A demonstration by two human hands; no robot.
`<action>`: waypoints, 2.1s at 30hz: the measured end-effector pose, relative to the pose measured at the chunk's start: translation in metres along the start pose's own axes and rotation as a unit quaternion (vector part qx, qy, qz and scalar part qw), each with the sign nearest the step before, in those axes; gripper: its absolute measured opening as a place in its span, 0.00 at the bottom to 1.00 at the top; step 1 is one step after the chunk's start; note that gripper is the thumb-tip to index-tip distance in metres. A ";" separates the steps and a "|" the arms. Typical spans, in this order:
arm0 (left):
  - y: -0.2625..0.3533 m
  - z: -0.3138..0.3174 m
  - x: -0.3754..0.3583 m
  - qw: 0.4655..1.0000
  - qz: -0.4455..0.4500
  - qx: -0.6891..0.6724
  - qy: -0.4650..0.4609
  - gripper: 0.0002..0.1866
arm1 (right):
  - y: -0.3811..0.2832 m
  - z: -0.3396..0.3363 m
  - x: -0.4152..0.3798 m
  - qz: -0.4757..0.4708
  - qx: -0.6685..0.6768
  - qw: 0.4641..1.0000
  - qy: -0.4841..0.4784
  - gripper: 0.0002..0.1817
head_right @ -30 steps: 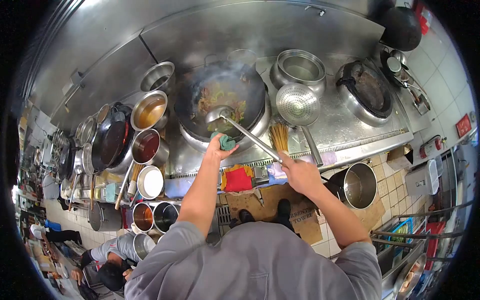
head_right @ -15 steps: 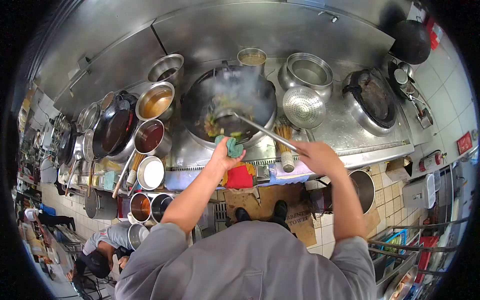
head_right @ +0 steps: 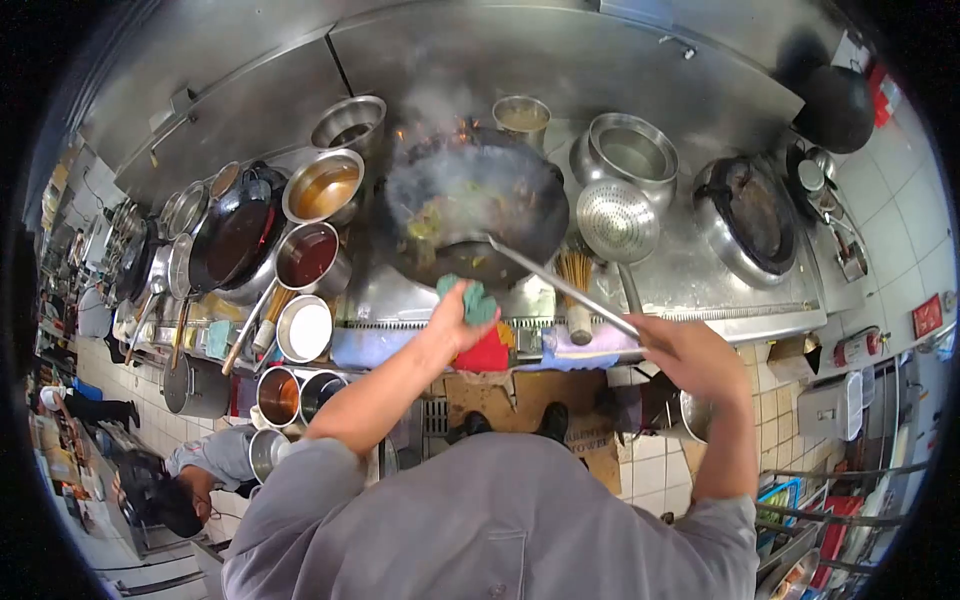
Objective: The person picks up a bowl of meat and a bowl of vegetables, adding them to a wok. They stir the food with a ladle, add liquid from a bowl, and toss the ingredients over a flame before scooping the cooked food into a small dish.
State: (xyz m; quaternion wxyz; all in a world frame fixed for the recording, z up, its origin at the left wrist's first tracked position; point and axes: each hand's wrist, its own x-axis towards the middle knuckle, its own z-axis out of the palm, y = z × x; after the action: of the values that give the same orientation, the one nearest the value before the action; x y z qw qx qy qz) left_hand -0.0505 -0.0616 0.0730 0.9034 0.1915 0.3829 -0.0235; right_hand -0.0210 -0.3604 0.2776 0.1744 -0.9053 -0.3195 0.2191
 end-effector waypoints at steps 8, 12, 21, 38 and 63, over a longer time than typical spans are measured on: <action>0.009 0.005 0.019 1.000 -0.029 0.007 0.001 0.10 | 0.029 0.045 0.063 -0.097 -0.032 0.991 0.092 0.21; -0.029 -0.051 0.051 0.996 -0.020 0.080 -0.033 0.08 | 0.019 0.079 0.106 -0.041 -0.009 0.991 0.127 0.24; 0.019 0.001 0.041 0.999 0.009 0.039 -0.018 0.11 | 0.030 0.128 0.020 -0.022 0.047 0.988 0.146 0.25; -0.110 -0.210 -0.027 0.984 -0.058 0.141 0.089 0.16 | 0.026 0.135 0.293 0.072 0.490 0.868 0.034 0.09; 0.034 -0.006 0.068 0.997 0.009 0.072 0.004 0.18 | 0.094 0.103 0.126 -0.056 -0.046 0.994 0.077 0.24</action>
State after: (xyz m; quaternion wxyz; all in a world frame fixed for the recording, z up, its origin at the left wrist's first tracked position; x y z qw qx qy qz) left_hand -0.0008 -0.0209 0.0327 0.8861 0.2593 0.3818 -0.0421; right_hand 0.0622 -0.3285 0.1124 0.1690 -0.9073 -0.3647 0.1235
